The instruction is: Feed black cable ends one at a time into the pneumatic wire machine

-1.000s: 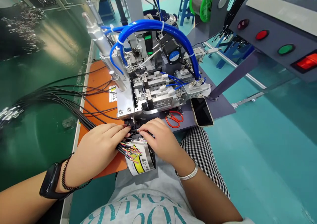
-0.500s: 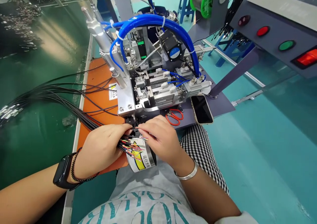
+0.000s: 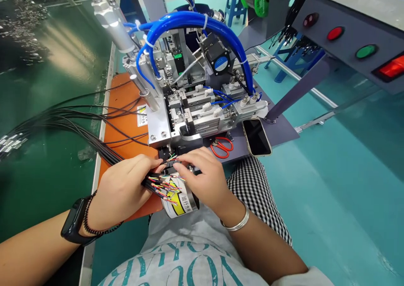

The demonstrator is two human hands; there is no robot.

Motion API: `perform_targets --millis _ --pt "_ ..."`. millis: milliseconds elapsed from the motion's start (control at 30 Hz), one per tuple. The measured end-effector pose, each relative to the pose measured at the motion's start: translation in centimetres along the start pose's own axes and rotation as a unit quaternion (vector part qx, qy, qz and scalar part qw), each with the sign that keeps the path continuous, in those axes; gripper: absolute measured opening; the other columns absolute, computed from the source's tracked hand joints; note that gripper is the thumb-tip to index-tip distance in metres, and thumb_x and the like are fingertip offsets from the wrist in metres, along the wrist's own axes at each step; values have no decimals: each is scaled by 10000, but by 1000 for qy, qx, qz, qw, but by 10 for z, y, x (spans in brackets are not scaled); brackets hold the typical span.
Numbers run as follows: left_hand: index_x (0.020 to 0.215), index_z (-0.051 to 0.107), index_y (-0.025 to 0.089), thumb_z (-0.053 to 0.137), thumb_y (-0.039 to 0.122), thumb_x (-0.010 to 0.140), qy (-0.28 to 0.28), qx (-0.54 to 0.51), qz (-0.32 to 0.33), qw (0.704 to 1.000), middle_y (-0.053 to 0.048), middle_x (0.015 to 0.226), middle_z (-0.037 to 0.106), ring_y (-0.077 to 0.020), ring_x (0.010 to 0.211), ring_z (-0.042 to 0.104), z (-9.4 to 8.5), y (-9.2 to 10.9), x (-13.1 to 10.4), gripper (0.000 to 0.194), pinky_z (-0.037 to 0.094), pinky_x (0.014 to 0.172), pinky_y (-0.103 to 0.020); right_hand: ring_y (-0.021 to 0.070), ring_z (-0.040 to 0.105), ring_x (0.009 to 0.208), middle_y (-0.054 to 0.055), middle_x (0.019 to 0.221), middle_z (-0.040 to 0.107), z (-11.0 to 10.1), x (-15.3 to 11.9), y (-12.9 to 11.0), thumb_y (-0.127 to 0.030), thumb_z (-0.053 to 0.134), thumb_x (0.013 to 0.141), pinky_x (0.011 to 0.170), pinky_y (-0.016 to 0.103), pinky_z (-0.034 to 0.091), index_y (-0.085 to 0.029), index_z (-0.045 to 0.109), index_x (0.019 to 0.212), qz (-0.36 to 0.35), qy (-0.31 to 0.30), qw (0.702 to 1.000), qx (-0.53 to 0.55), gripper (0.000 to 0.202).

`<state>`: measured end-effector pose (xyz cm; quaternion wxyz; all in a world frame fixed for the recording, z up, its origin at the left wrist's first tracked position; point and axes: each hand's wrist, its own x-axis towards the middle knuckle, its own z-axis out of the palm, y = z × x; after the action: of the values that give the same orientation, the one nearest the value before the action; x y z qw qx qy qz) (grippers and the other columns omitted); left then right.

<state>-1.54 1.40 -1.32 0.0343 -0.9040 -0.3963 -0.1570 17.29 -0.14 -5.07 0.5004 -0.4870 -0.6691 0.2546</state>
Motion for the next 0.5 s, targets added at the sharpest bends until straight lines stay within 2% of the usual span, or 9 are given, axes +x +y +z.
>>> perform_targets --millis 100,200,333,433,500 --pt "863 547 168 495 237 872 -3 -3 0 1000 -9 699 574 -172 654 561 -1 1 0 87 405 583 -293 154 589 757 17 777 668 1 3 -2 -169 647 807 705 304 480 -197 662 808 37 12 999 22 32" --pt "805 538 175 475 230 871 -10 -2 0 1000 -6 664 537 -169 617 520 -2 1 1 107 379 560 -297 143 573 728 10 740 654 3 3 -3 -130 618 818 708 300 467 -188 645 748 -5 -12 999 31 94" --pt "756 531 179 410 202 868 -29 7 25 999 -13 650 493 -179 597 459 0 -1 1 167 343 541 -315 144 575 784 18 809 677 5 3 -4 -118 601 835 760 299 465 -186 648 819 -40 -24 999 16 84" --pt "808 564 168 379 181 866 -42 10 45 998 -33 720 537 -190 644 476 1 -3 1 194 352 562 -324 149 565 815 27 834 681 4 5 -2 -130 580 857 783 294 462 -181 645 850 -80 -47 996 -17 83" --pt "914 588 159 384 161 861 -52 3 49 997 -50 840 586 -197 732 515 1 -4 2 211 389 617 -326 150 560 824 29 843 680 4 6 1 -139 566 868 791 290 453 -177 644 849 -82 -61 994 -37 89"
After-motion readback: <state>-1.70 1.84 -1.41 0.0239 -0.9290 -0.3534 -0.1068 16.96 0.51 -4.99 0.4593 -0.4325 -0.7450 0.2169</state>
